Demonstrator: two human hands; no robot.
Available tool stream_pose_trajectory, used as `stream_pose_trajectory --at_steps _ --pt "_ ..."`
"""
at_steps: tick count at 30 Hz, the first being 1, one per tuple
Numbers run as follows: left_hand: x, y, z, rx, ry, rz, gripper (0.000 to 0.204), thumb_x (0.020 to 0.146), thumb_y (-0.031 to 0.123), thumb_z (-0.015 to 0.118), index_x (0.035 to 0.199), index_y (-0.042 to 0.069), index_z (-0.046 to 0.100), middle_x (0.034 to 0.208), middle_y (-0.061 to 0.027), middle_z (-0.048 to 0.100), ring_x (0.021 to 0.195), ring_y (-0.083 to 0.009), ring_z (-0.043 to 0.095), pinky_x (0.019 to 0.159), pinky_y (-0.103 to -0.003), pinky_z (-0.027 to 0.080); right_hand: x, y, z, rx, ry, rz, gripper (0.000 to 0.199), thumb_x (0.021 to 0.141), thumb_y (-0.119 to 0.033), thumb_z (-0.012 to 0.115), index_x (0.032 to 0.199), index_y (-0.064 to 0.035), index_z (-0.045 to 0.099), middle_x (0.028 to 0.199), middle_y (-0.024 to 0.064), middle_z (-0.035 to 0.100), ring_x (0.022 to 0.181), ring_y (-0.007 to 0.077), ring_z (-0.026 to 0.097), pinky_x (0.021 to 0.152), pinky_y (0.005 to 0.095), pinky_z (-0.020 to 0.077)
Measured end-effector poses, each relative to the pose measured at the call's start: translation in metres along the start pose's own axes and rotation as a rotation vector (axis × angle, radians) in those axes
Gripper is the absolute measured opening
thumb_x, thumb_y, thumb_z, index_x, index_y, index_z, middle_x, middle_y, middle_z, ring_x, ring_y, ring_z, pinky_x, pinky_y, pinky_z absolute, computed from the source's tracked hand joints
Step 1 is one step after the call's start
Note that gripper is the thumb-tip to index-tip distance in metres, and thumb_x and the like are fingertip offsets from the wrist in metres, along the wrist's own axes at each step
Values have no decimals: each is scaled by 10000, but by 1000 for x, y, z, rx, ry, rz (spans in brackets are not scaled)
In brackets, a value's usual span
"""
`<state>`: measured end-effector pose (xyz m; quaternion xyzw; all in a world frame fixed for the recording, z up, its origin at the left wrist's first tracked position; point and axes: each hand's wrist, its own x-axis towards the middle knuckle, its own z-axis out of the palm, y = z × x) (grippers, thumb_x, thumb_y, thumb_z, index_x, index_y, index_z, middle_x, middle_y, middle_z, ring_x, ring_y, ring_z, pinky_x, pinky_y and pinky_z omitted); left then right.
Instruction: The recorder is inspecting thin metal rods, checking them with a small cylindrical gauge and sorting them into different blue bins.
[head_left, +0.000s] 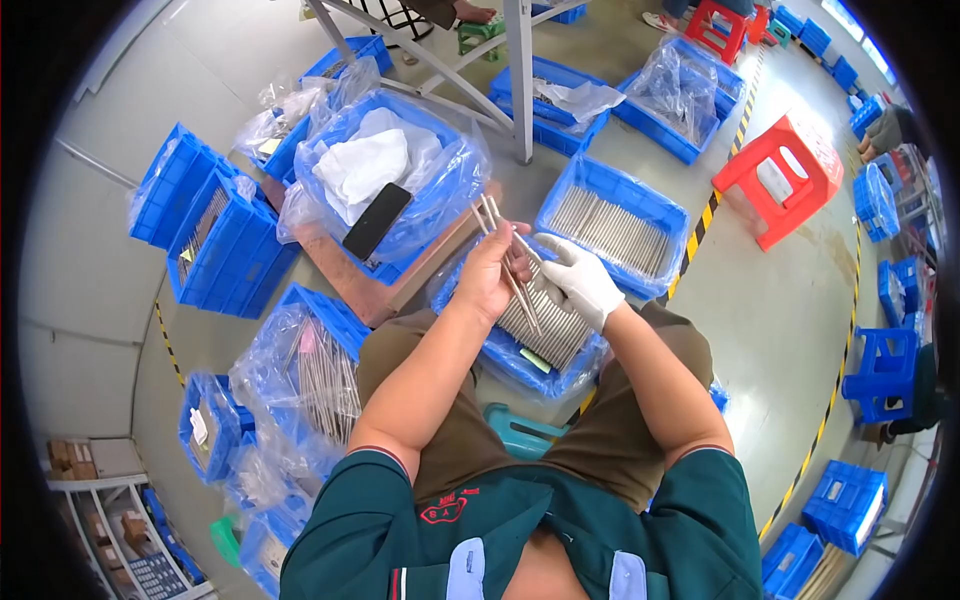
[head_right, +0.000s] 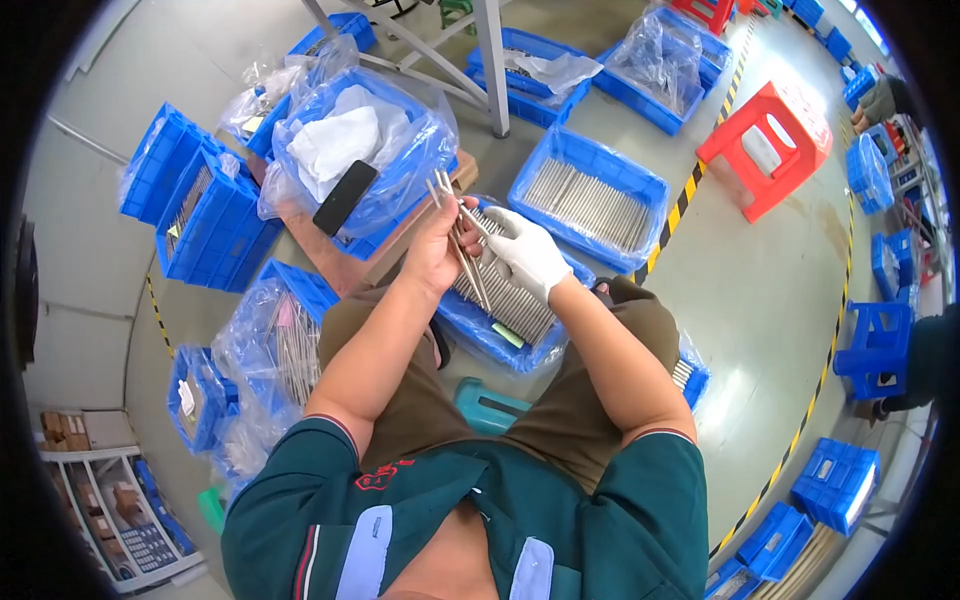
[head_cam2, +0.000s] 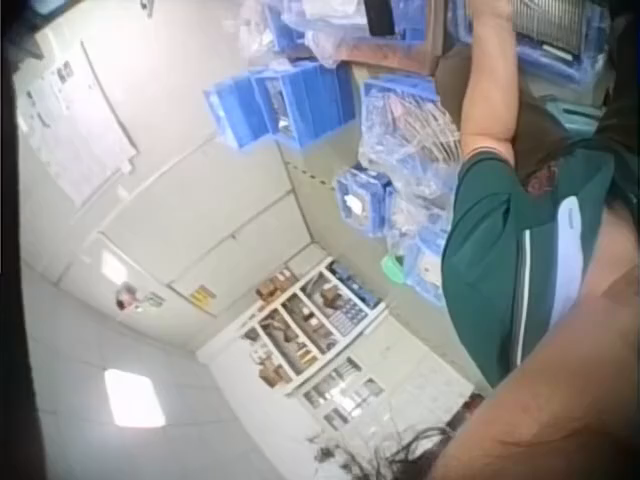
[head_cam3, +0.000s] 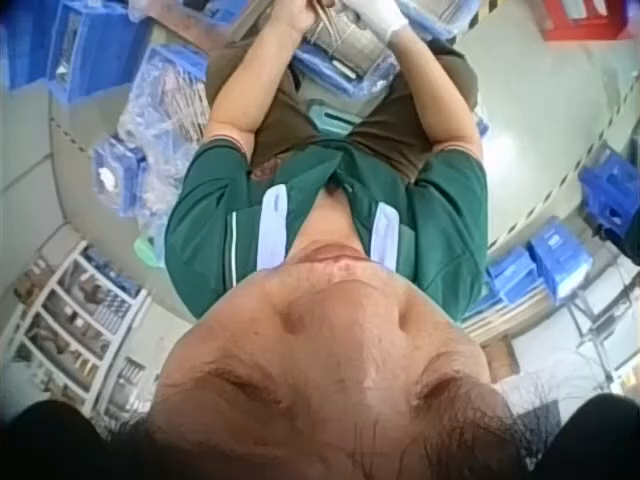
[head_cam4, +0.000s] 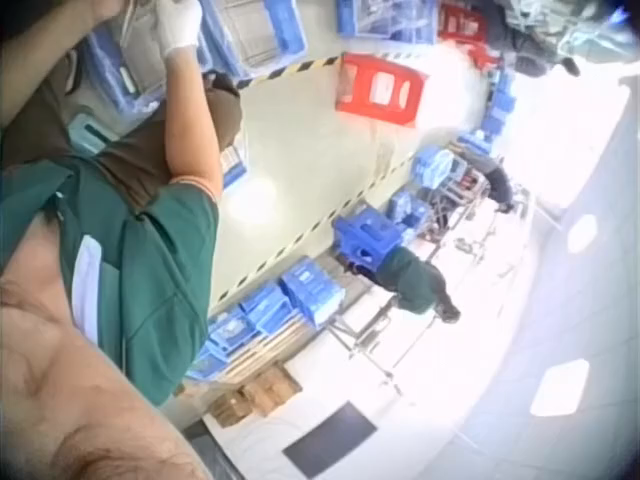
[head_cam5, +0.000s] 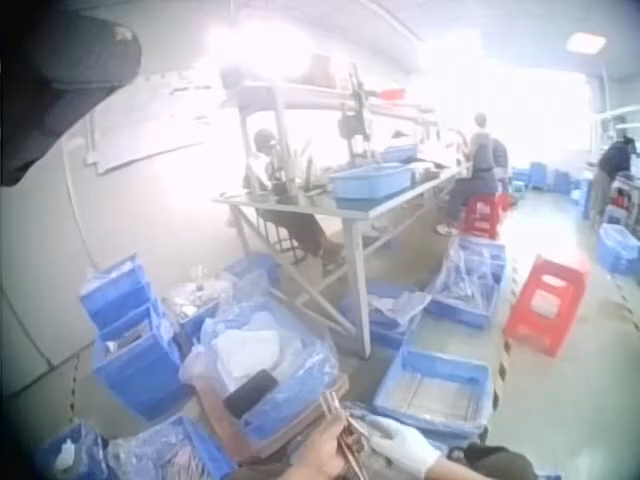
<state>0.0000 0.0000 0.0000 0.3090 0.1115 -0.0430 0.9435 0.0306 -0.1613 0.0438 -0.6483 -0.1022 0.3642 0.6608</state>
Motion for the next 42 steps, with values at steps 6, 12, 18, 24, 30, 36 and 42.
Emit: stream_pose_trajectory --at_steps 6,12,18,24,30,36,42 --pt "-9 -20 11 97 20 -119 334 864 400 596 978 87 613 640 18 493 513 -70 397 448 -209 309 3 -5 10 -5 183 -81 515 824 -75 490 1326 -12 393 679 60 557 554 111 518 500 228 422" --pt "-13 -8 14 131 -51 -204 245 908 330 538 954 99 605 668 34 511 507 -51 376 449 -202 315 4 1 6 249 118 -59 535 822 -67 504 1335 5 369 678 68 554 527 105 505 471 217 402" --pt "-10 -15 13 284 122 23 214 924 287 504 861 104 597 663 33 523 507 -59 436 440 -200 331 8 -1 7 220 31 14 481 862 -145 524 1302 4 400 717 46 579 530 77 499 432 199 371" --pt "2 -8 1 166 209 -34 258 939 313 485 883 77 571 623 30 400 494 -76 354 439 -231 308 0 -6 8 14 -19 205 292 889 -307 539 889 -20 594 737 67 574 528 135 539 447 255 451" --pt "-2 -8 6 154 135 -57 302 915 359 529 930 63 580 627 31 402 501 -72 368 445 -220 311 6 15 -1 -30 80 82 279 895 -263 518 855 3 592 604 24 514 536 109 502 469 241 385" --pt "-5 -11 13 145 8 -87 292 908 357 542 966 77 599 658 29 482 504 -61 385 444 -205 317 4 13 8 140 117 -40 284 902 -255 523 868 22 573 627 31 515 580 133 554 520 254 432" --pt "-9 -16 21 250 -63 -69 221 923 292 527 940 94 623 674 33 532 500 -34 386 447 -174 331 7 17 -1 440 25 26 311 911 -315 535 854 -10 562 600 36 489 549 161 557 481 277 461"
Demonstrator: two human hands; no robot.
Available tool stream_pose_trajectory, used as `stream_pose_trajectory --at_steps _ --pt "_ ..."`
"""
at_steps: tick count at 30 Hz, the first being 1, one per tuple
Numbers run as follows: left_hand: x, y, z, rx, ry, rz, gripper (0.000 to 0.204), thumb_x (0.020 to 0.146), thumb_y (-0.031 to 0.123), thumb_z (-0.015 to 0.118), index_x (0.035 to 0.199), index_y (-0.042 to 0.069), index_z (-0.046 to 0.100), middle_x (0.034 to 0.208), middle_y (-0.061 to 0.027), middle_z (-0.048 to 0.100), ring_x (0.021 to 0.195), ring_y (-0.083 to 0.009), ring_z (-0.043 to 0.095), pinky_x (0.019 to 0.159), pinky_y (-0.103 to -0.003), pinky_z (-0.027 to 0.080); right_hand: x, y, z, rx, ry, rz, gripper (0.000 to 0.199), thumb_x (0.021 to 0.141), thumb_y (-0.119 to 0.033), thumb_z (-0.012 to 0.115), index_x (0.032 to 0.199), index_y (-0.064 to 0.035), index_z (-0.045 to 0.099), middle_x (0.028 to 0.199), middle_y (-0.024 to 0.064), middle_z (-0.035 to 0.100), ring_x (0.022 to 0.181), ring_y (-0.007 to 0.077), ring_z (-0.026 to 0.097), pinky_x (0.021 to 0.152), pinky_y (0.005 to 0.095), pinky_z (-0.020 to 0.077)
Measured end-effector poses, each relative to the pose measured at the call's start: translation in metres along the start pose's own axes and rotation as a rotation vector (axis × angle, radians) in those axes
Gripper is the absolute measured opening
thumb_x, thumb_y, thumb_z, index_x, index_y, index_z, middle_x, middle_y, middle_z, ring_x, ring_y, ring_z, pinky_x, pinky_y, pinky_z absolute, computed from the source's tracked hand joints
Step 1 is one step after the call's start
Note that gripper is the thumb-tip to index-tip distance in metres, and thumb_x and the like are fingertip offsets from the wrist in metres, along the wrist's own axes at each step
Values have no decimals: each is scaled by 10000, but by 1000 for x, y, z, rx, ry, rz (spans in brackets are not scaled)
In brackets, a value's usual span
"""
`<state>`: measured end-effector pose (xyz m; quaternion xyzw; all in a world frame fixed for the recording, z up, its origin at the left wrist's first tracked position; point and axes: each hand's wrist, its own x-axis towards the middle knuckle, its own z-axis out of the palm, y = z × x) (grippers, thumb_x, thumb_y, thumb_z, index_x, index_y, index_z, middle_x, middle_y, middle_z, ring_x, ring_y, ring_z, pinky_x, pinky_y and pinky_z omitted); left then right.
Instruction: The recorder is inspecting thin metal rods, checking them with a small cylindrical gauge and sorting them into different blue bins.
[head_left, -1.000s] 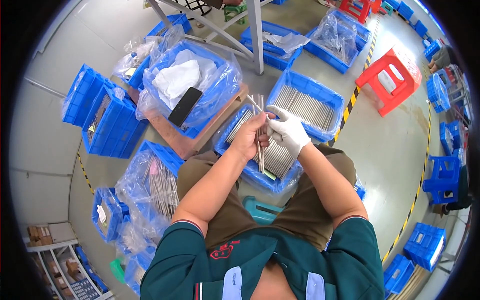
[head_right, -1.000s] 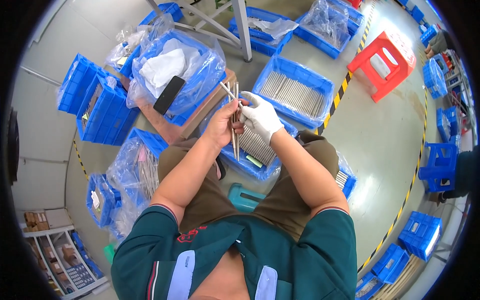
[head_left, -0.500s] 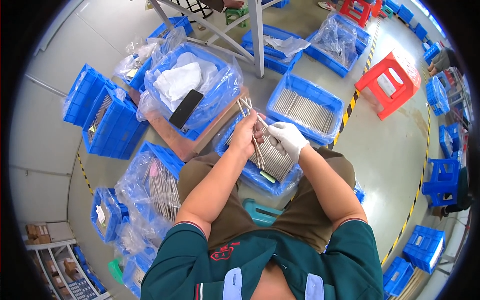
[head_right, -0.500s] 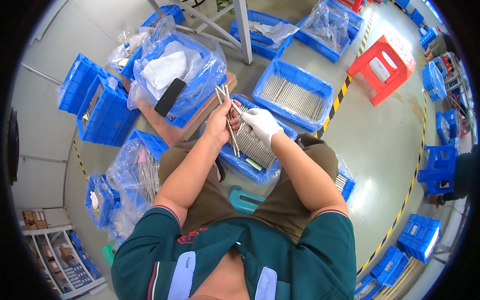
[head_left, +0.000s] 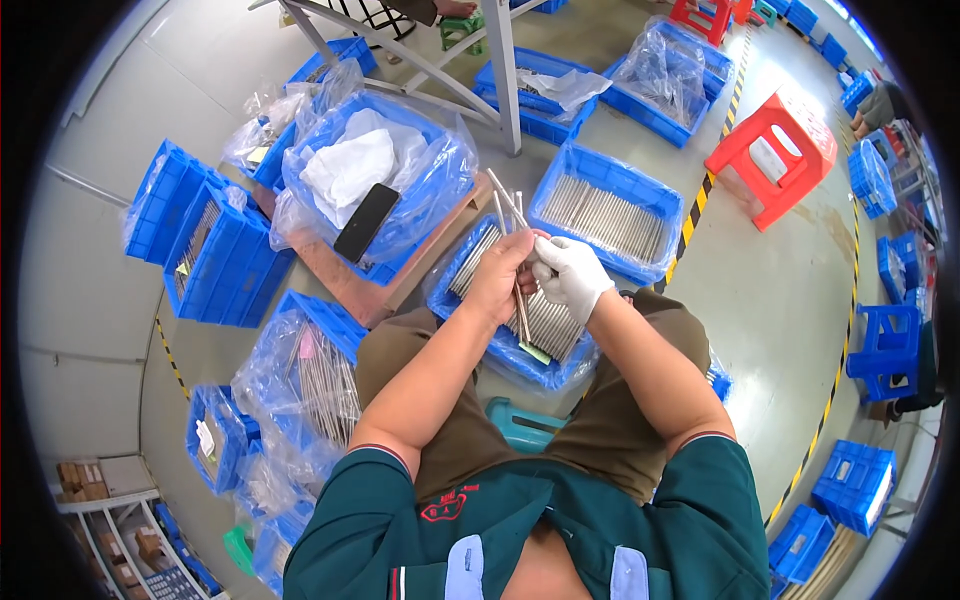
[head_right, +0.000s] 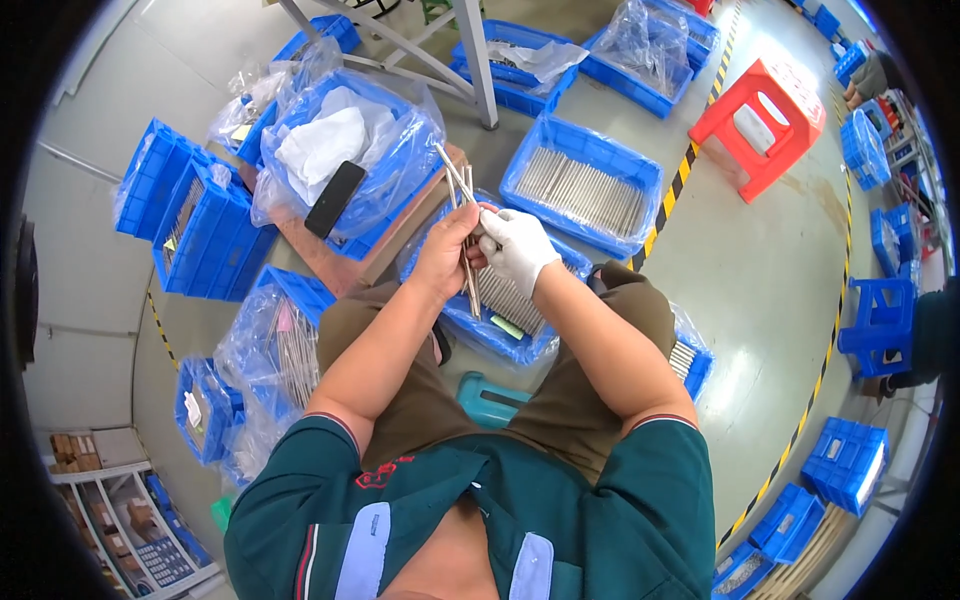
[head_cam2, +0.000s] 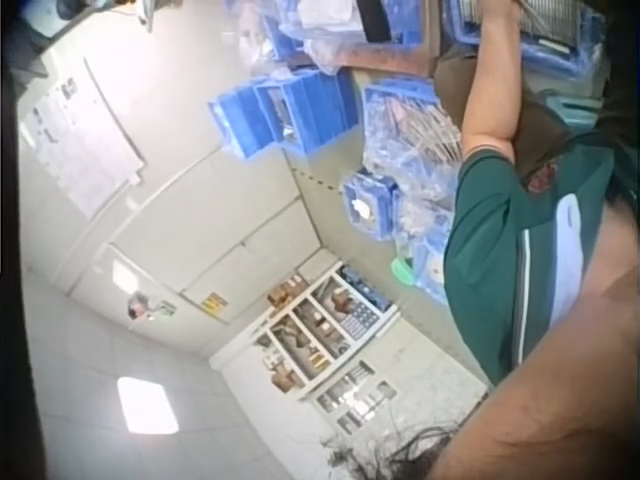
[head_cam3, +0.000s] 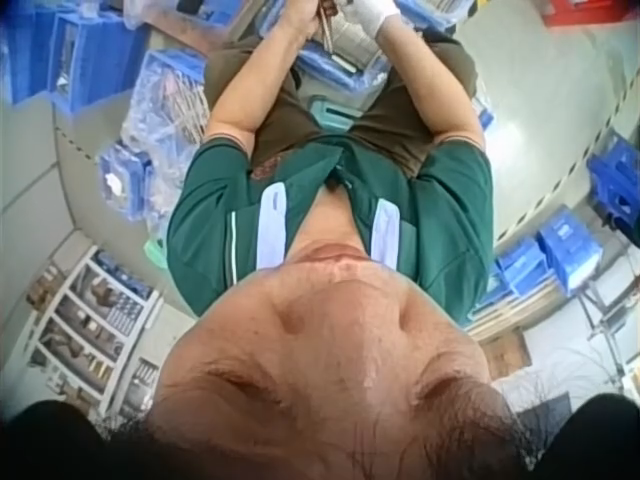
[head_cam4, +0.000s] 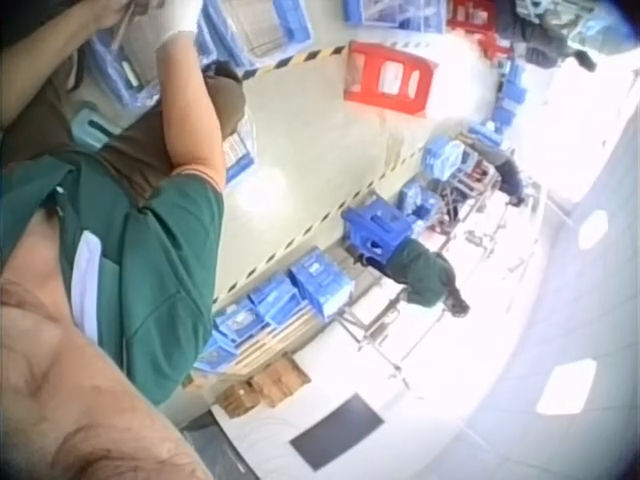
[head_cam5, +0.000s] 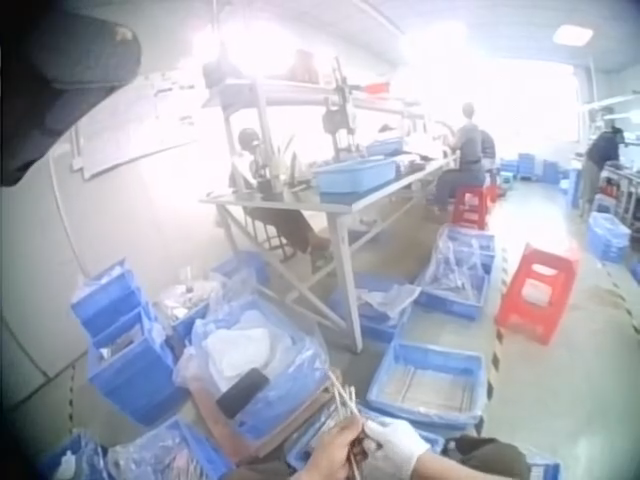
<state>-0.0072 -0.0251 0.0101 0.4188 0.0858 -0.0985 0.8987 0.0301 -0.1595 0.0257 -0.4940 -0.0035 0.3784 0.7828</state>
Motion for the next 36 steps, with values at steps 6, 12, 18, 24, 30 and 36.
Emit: stream_pose_trajectory --at_steps 6,12,18,24,30,36 --pt "2 9 -6 75 15 37 222 919 267 536 902 57 606 611 45 457 484 -34 375 433 -187 302 16 -22 -25 -559 112 -67 431 902 -430 477 844 -26 619 654 46 586 558 121 545 520 257 431" --pt "-14 3 0 162 -153 -241 256 912 314 550 833 72 574 640 52 443 511 -37 366 449 -187 310 10 -48 -11 -460 73 -67 387 869 -405 583 795 -28 630 562 -11 439 433 68 346 410 219 285" --pt "-13 -7 4 150 -168 -267 284 921 332 528 830 65 557 624 42 440 503 -53 378 452 -192 319 25 -39 -18 -289 280 -169 327 857 -327 599 713 -33 604 569 8 485 490 90 412 466 241 325" --pt "-26 -10 17 37 -330 -447 264 918 297 538 872 38 549 747 -7 476 587 -89 424 505 -228 363 51 -62 -79 -11 589 -348 336 863 -365 565 626 -135 504 514 -31 393 411 94 338 399 251 246" --pt "-20 2 -14 -33 -287 -228 313 921 339 512 877 34 571 942 -93 574 865 -223 614 781 -391 523 23 -52 -42 -179 423 -156 329 840 -379 588 647 -120 525 501 -37 375 407 96 328 399 255 225" --pt "-11 0 -20 -43 -300 -229 304 901 332 552 877 30 577 951 -91 573 827 -234 608 754 -394 512 22 -16 -14 -1067 254 -133 490 852 -479 498 776 -15 637 649 105 613 617 197 601 630 320 470"
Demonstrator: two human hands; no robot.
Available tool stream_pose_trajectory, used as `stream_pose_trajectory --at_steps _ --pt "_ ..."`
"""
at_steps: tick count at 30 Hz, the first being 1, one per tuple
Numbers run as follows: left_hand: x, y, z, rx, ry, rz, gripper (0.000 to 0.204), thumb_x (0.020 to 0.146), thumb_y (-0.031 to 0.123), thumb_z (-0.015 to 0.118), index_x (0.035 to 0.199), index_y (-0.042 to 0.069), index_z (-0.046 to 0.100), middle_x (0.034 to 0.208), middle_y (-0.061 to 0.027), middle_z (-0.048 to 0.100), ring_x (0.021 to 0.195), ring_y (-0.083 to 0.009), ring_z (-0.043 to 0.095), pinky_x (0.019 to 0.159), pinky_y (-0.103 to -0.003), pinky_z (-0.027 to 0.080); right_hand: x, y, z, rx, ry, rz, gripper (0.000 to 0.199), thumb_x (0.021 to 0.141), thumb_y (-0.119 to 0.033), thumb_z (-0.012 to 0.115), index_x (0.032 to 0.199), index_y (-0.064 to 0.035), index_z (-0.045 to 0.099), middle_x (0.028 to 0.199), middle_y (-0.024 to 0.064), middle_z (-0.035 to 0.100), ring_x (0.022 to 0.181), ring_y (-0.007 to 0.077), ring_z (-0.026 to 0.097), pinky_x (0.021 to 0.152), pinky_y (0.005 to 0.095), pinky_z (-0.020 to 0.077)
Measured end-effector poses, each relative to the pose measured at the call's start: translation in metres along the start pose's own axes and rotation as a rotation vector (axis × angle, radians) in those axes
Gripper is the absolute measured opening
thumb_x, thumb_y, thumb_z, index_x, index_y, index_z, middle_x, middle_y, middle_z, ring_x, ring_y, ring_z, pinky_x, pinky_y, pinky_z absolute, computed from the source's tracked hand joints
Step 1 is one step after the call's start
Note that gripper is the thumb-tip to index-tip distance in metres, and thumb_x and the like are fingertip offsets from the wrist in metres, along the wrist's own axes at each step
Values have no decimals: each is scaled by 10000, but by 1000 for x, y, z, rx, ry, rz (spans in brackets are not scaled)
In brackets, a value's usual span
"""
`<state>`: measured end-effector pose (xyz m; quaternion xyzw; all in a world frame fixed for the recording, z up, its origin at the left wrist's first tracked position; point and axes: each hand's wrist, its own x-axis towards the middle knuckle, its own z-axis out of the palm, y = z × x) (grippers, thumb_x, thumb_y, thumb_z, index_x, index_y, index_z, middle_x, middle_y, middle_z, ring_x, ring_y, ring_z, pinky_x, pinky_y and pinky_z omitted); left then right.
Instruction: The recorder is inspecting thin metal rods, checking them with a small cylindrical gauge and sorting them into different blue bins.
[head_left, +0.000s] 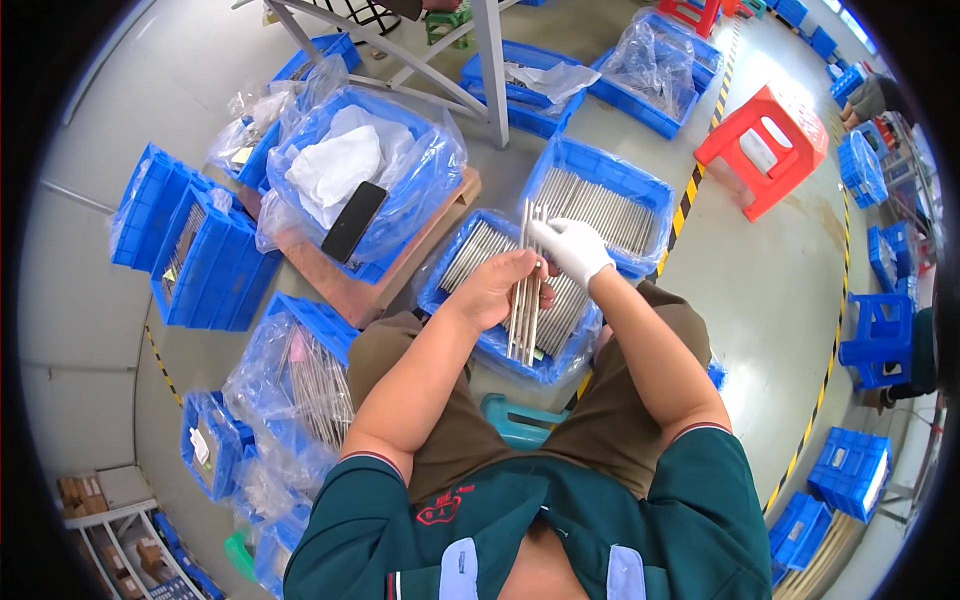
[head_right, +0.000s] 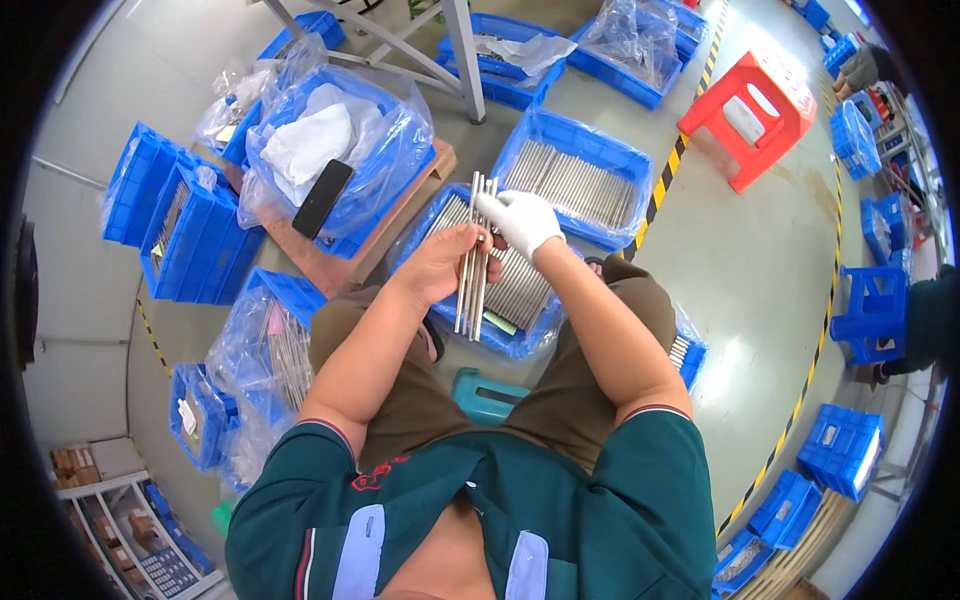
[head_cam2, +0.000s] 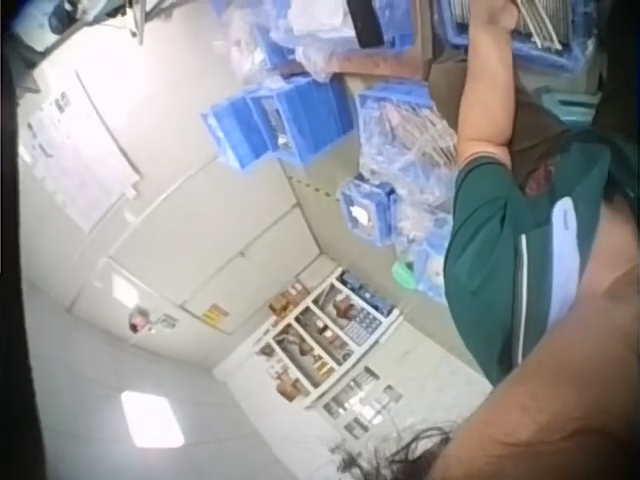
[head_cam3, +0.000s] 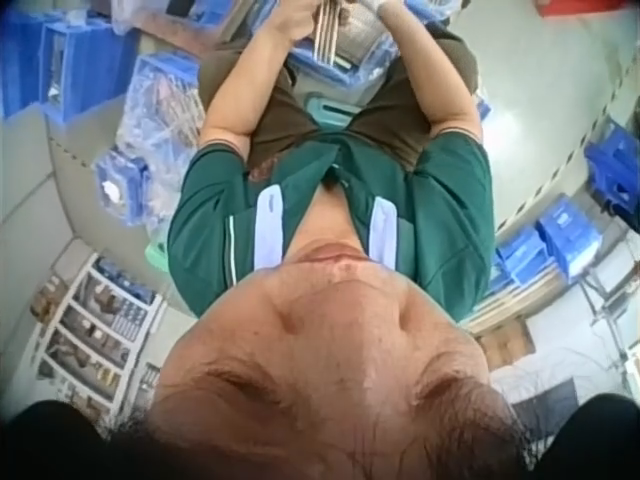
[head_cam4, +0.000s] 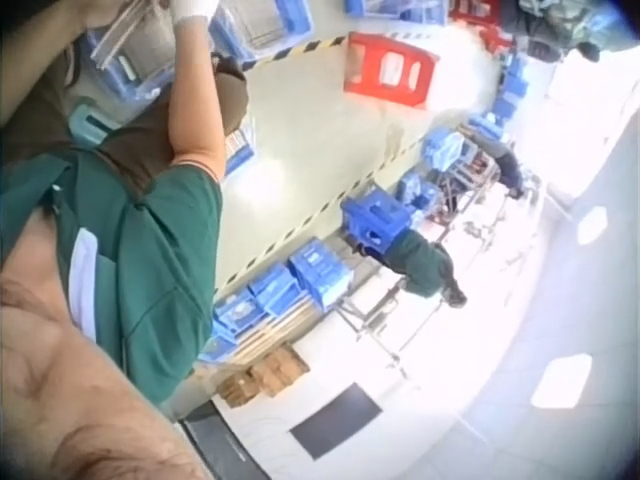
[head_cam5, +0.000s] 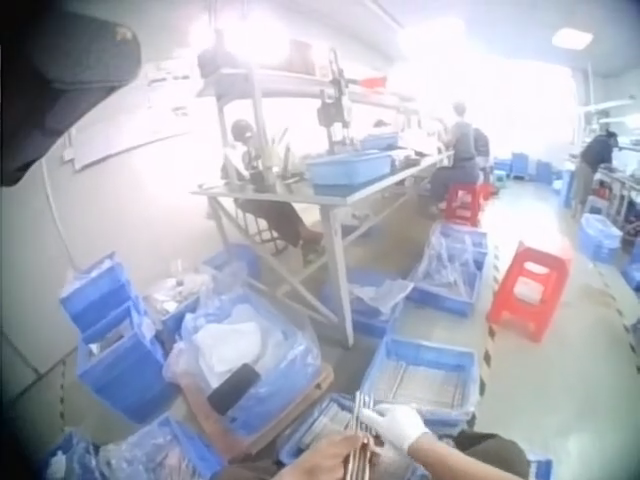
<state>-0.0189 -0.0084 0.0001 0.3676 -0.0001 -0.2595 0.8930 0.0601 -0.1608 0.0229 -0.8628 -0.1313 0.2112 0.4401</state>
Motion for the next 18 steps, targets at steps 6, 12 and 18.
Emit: stream_pose_trajectory --at_steps 6,12,18 --pt "9 -4 13 6 -91 -67 337 879 360 585 871 23 568 706 -46 543 675 -138 560 632 -284 493 -6 20 13 1052 -484 443 565 866 -515 524 507 -84 453 445 40 448 331 209 462 298 332 403" --pt "19 -8 11 -57 -71 -120 308 913 305 541 959 2 564 1037 -106 588 986 -252 592 843 -381 489 6 32 -7 1219 -201 531 317 899 -326 541 737 -55 564 798 111 634 691 229 614 640 359 510" --pt "14 6 10 184 229 88 238 914 269 552 915 36 598 1178 -114 506 1072 -187 494 922 -360 398 69 104 -92 1373 -50 304 132 902 -178 523 895 -52 561 909 142 623 855 310 625 799 499 504"
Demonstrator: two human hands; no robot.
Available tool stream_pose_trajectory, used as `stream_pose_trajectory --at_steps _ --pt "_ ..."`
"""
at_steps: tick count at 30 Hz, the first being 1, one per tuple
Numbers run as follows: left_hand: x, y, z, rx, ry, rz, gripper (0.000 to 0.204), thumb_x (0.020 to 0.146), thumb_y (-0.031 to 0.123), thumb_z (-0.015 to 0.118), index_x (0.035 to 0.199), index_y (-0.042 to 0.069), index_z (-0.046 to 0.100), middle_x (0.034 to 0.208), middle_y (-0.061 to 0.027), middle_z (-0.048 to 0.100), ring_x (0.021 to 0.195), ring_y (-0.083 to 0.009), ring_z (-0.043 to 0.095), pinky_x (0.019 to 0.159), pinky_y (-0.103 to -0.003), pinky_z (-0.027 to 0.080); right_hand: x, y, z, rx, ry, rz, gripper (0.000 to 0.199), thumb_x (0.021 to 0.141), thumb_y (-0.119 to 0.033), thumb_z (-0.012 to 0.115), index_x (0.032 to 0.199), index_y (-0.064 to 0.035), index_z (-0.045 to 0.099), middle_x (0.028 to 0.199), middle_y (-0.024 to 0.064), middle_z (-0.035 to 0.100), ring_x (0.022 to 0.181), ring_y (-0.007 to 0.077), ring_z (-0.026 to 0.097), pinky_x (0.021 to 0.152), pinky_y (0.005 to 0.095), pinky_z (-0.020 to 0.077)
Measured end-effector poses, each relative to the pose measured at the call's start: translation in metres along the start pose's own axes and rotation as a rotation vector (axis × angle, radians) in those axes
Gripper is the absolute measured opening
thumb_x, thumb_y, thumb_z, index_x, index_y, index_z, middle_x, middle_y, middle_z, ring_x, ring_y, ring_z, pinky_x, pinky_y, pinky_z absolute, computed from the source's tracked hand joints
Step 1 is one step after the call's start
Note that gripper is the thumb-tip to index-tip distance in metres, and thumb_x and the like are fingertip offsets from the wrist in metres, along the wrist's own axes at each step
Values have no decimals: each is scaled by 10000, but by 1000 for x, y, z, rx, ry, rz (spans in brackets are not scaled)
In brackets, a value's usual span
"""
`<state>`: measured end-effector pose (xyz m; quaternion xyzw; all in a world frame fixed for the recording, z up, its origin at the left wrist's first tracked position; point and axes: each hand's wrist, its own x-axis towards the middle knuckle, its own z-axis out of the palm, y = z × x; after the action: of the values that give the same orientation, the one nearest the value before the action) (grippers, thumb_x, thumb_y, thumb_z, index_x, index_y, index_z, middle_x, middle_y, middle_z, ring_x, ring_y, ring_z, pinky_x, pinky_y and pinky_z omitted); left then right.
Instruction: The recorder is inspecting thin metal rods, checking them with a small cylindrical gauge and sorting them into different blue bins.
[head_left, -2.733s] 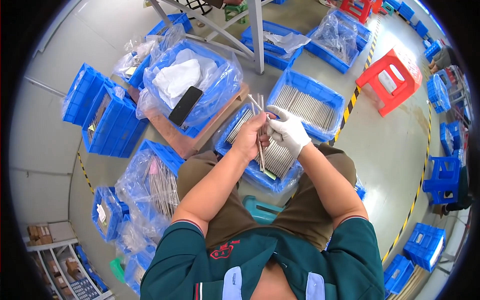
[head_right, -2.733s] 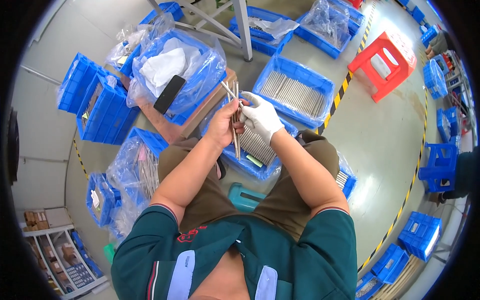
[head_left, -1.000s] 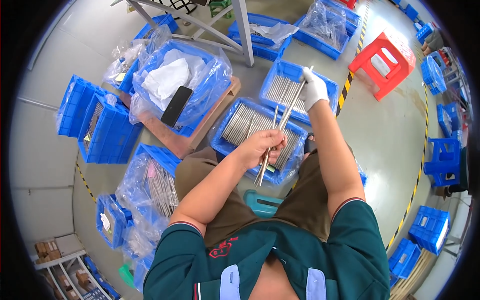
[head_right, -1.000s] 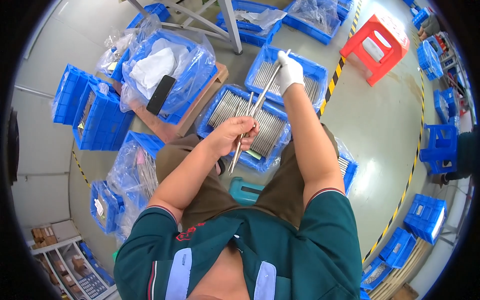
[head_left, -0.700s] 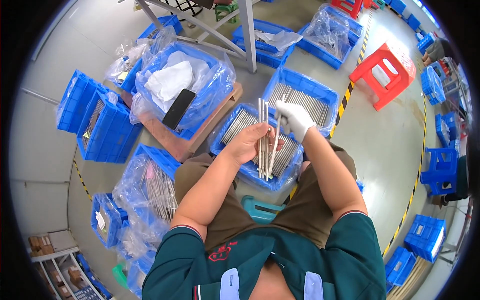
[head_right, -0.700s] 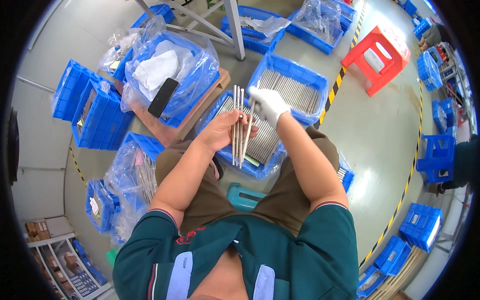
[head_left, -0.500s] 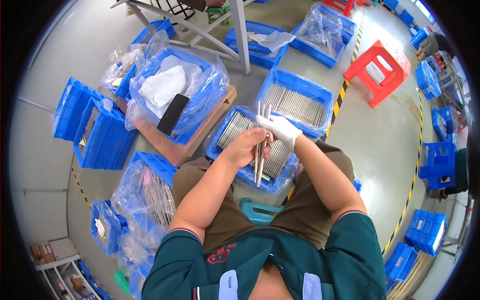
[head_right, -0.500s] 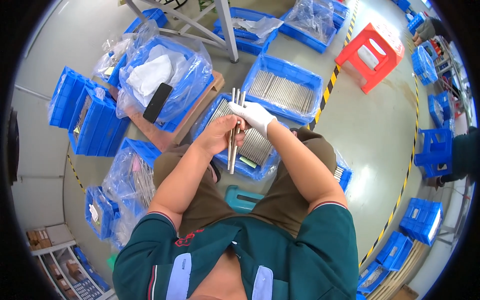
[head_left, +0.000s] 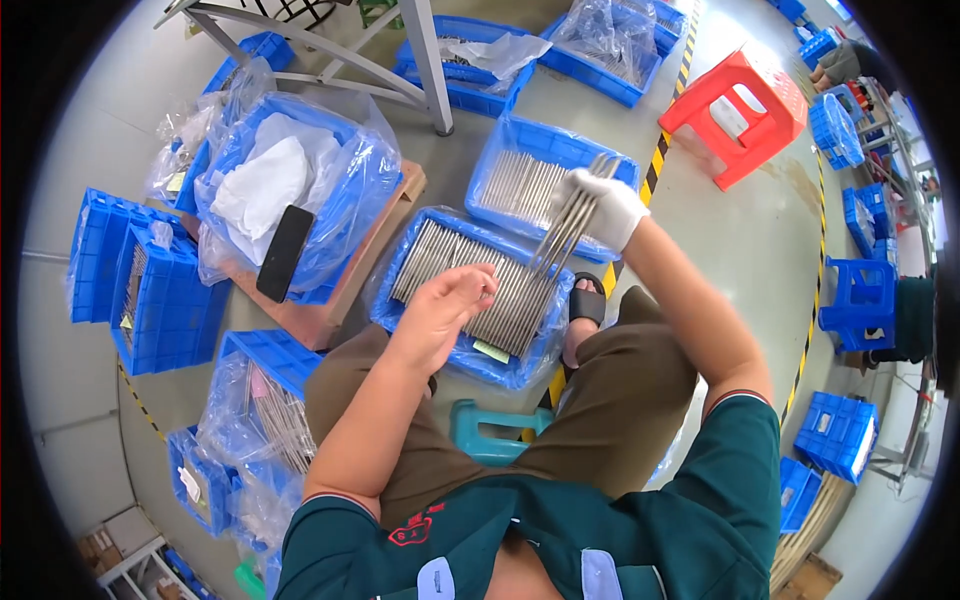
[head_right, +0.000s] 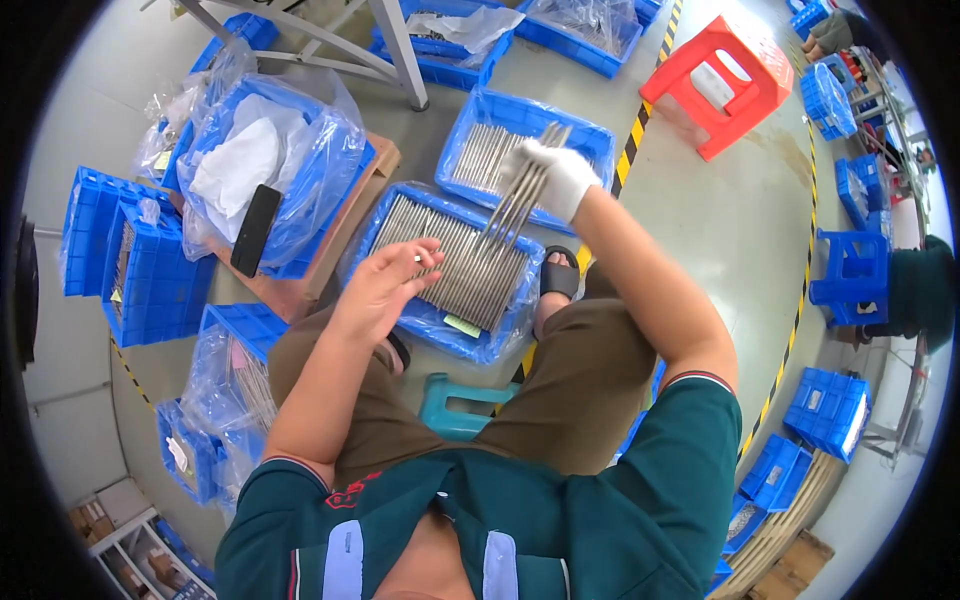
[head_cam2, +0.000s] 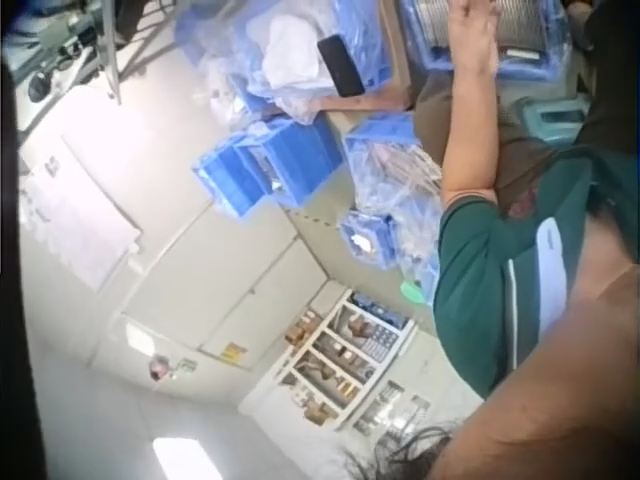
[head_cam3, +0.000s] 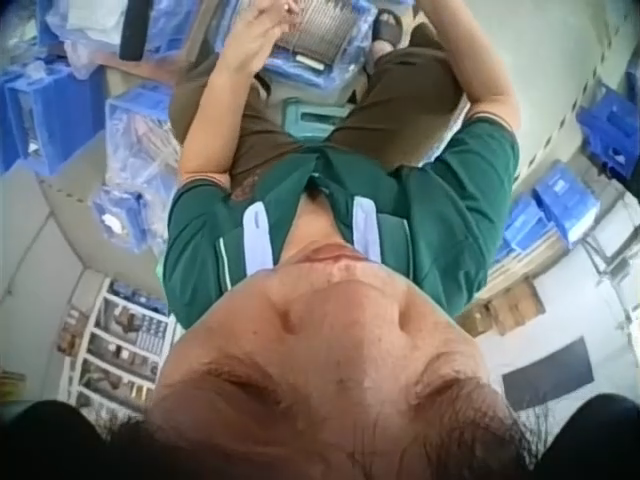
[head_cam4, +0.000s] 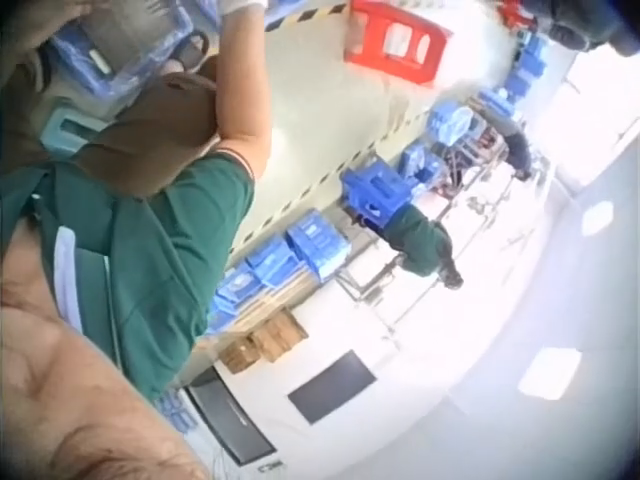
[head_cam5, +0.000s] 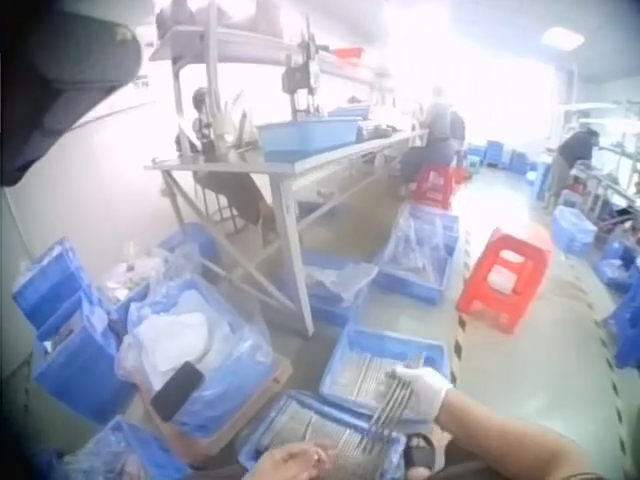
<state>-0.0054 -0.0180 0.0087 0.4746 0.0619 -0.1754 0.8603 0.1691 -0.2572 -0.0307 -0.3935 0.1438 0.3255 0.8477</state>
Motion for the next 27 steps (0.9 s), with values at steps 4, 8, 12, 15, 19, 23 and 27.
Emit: stream_pose_trajectory --at_steps 4,8,12,15,19,23,27 --pt "-1 17 -4 54 11 -38 281 918 309 536 918 31 577 1153 -130 519 996 -204 545 853 -355 443 70 -46 -80 -153 280 -266 156 918 -193 520 920 -39 545 819 103 600 774 256 620 708 404 523" --pt "-1 21 -10 96 82 -89 310 909 336 543 941 28 566 1109 -149 534 935 -211 566 794 -349 466 143 -50 -158 -458 505 -348 219 904 -280 545 862 -65 536 711 71 579 630 202 587 613 325 488" --pt "26 11 -14 42 50 -139 255 914 263 533 927 12 576 1070 -124 557 883 -173 574 741 -287 462 183 -83 -321 -1205 850 -333 337 895 -377 511 843 -52 581 782 109 623 704 211 607 667 322 477" --pt "9 18 -29 71 168 -124 267 910 273 541 927 8 574 1060 -133 557 871 -177 575 749 -296 464 227 -4 -279 -1460 823 -30 626 854 -516 398 1147 11 566 1139 263 563 1100 381 526 958 413 391" --pt "23 17 -25 22 170 -138 320 890 307 575 910 -12 582 1036 -161 555 863 -188 578 774 -315 470 235 10 -341 -1229 902 158 497 836 -409 467 1052 8 632 1113 239 589 1064 372 560 908 407 437" --pt "24 19 -25 20 252 -153 358 882 340 585 911 -16 594 1020 -170 558 863 -198 580 777 -316 473 244 43 -283 -1648 904 288 334 783 -212 513 1014 -22 660 1083 213 615 1039 361 586 863 419 469" --pt "32 18 -23 21 234 -159 383 870 364 596 907 -18 599 1012 -173 563 860 -203 583 776 -319 476 223 22 -261 -1642 996 287 339 816 -197 471 1054 -31 645 1137 214 589 1075 365 565 916 415 446"
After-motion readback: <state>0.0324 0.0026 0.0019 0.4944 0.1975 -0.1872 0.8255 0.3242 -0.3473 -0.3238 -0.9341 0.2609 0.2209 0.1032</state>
